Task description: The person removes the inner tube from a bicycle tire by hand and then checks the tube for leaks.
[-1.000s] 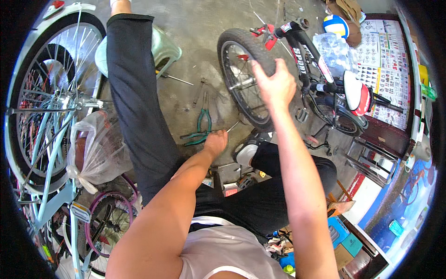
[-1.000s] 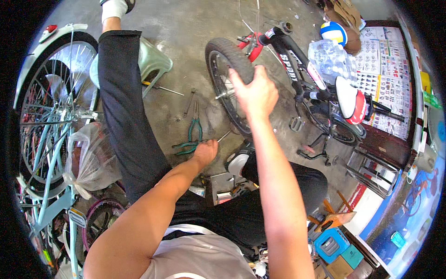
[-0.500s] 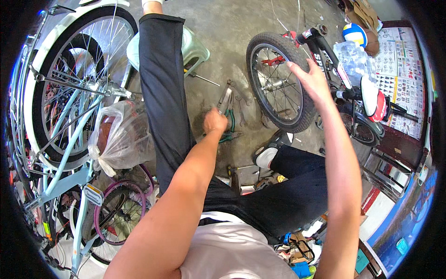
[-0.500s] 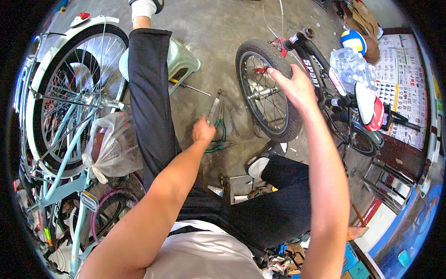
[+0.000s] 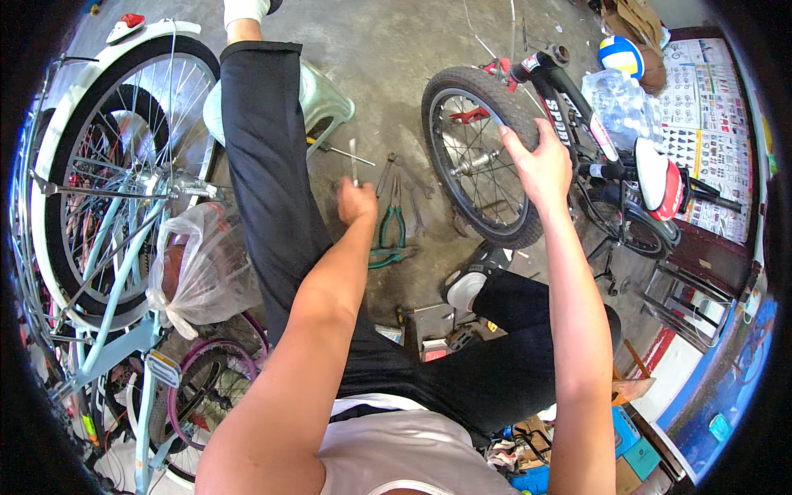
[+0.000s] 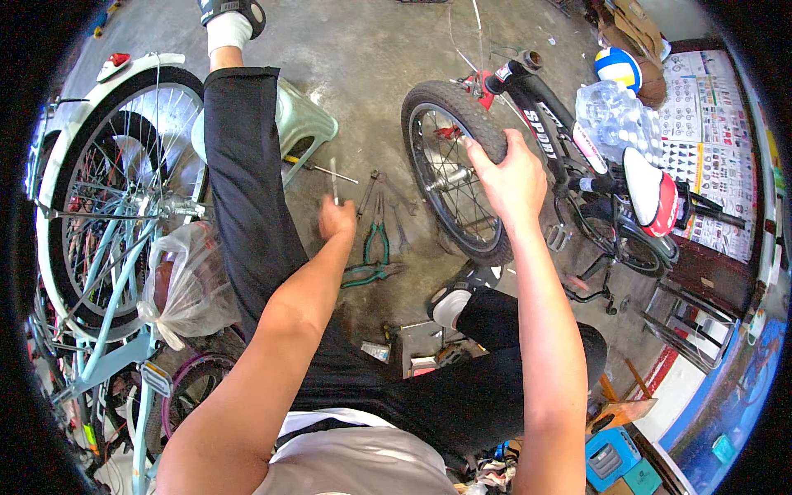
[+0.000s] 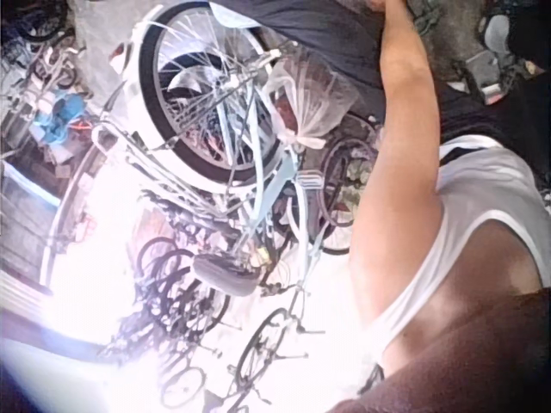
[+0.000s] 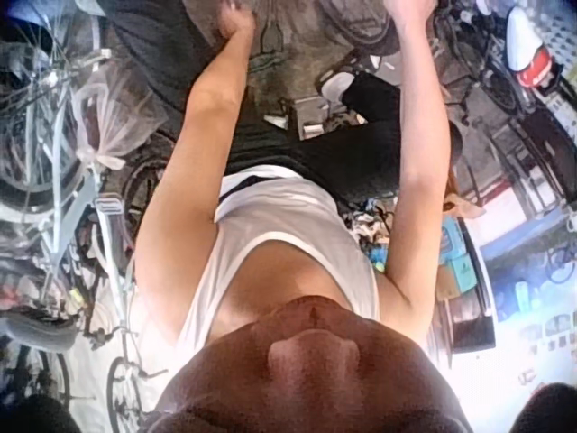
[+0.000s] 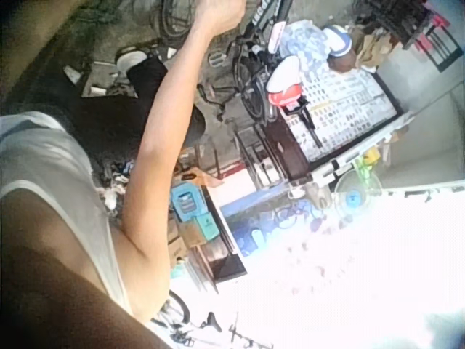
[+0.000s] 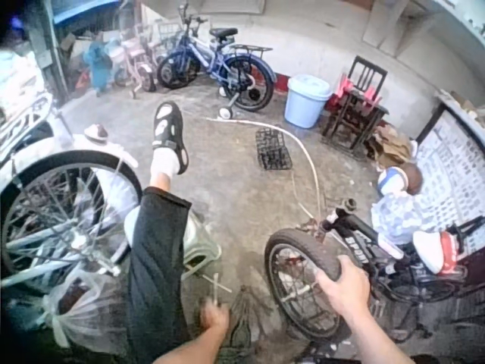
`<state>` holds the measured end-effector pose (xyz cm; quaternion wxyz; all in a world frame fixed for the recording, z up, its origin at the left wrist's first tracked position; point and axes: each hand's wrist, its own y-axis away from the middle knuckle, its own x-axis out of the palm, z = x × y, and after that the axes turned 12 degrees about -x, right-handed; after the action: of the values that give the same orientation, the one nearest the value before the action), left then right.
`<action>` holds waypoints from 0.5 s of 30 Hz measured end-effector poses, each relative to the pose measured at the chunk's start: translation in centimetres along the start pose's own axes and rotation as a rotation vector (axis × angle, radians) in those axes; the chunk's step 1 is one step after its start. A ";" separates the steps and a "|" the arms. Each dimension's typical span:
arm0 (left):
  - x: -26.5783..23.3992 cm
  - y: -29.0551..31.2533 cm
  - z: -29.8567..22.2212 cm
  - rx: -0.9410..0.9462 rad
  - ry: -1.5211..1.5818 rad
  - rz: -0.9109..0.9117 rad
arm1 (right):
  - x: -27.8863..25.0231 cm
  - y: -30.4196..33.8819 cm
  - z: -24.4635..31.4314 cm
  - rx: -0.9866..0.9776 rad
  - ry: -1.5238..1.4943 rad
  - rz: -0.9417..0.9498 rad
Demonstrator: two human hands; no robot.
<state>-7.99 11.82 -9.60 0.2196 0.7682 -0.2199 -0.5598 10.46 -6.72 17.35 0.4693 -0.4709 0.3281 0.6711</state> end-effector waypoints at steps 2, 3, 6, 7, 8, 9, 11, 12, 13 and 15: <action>0.7 -1.4 -2.4 0.255 0.036 0.027 | 0.3 -0.1 -0.6 0.000 -0.022 0.005; 1.0 -2.3 -3.8 0.403 0.003 0.034 | 0.4 -0.1 -1.0 0.003 -0.030 0.010; 1.2 -3.5 -7.7 0.504 -0.090 0.070 | 1.1 0.7 -1.3 0.008 -0.056 -0.051; 1.6 -4.3 -8.2 0.510 -0.098 0.081 | 1.3 0.7 -1.3 -0.005 -0.080 -0.078; 2.0 -4.9 -8.6 0.515 -0.105 0.091 | 1.7 0.8 -1.1 -0.018 -0.044 -0.090; 2.4 -5.3 -8.8 0.519 -0.113 0.100 | 2.1 1.1 -0.9 -0.043 -0.047 -0.123; 2.5 -4.9 -8.7 0.490 -0.097 0.130 | 2.6 1.3 -0.2 -0.046 -0.088 -0.151; 2.8 -4.8 -8.3 0.469 -0.039 0.112 | 2.6 1.4 0.1 -0.026 -0.097 -0.131; 2.5 -4.8 -8.3 0.450 0.025 0.083 | 2.6 1.3 0.5 -0.019 -0.097 -0.130; 2.4 -3.5 -7.4 0.355 0.055 0.041 | 3.0 1.8 1.0 -0.012 -0.103 -0.124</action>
<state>0.10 13.86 -11.44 0.0978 0.8051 -0.3249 -0.4865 8.15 -5.53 14.90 0.5233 -0.4579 0.2698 0.6661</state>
